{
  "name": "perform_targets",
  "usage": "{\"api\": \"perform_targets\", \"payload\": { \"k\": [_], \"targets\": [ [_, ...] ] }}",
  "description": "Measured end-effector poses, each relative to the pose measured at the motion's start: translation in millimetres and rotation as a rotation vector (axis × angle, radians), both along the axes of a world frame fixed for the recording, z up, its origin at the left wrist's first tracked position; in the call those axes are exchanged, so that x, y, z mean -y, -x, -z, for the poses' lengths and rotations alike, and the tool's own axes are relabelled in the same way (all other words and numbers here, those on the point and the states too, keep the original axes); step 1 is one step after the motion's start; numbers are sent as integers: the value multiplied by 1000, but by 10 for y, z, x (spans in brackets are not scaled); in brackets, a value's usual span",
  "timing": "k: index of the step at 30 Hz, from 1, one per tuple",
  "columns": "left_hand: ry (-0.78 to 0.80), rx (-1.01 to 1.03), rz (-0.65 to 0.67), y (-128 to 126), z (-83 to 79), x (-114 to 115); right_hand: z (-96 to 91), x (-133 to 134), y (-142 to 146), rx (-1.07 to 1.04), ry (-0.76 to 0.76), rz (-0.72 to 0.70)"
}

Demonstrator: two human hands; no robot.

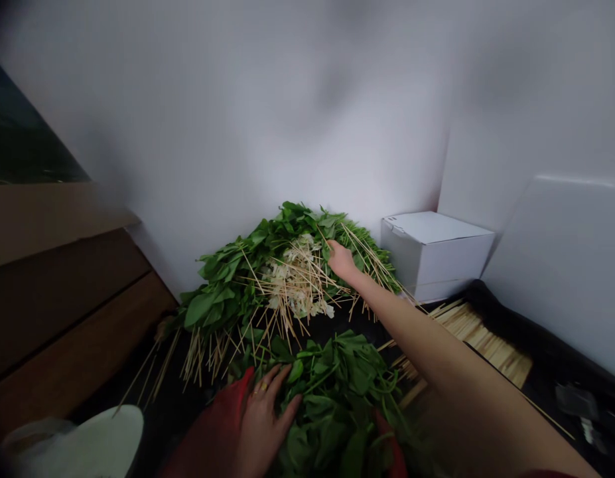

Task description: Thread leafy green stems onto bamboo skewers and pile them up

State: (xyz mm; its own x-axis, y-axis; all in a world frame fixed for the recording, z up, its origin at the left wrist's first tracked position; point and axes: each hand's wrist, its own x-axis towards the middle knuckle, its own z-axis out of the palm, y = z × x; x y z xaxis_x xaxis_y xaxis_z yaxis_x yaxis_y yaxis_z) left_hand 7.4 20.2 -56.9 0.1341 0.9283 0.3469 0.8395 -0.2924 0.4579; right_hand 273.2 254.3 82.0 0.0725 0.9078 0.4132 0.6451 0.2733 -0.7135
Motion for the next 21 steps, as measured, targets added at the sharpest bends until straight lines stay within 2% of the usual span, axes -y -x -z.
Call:
{"api": "perform_targets", "payload": {
  "k": [3, 6, 10, 13, 17, 21],
  "targets": [
    [-9, -18, 17, 8, 5, -8, 36, 131, -11, 58, -14, -4],
    [-32, -18, 24, 19, 26, -24, 21, 298, -188, 139, -65, 9],
    [-61, -16, 36, 29, 65, -78, -58, 550, -671, 254, -113, 59],
    [-71, -15, 50, 30, 76, -108, -11, 778, -1050, 360, -85, 66],
    [-80, -22, 64, 30, 68, -110, 304, 1117, -1319, 554, -4, -57],
    [-68, -31, 53, 22, 56, -95, 725, 1425, -1284, 787, 50, -245]
  ]
}}
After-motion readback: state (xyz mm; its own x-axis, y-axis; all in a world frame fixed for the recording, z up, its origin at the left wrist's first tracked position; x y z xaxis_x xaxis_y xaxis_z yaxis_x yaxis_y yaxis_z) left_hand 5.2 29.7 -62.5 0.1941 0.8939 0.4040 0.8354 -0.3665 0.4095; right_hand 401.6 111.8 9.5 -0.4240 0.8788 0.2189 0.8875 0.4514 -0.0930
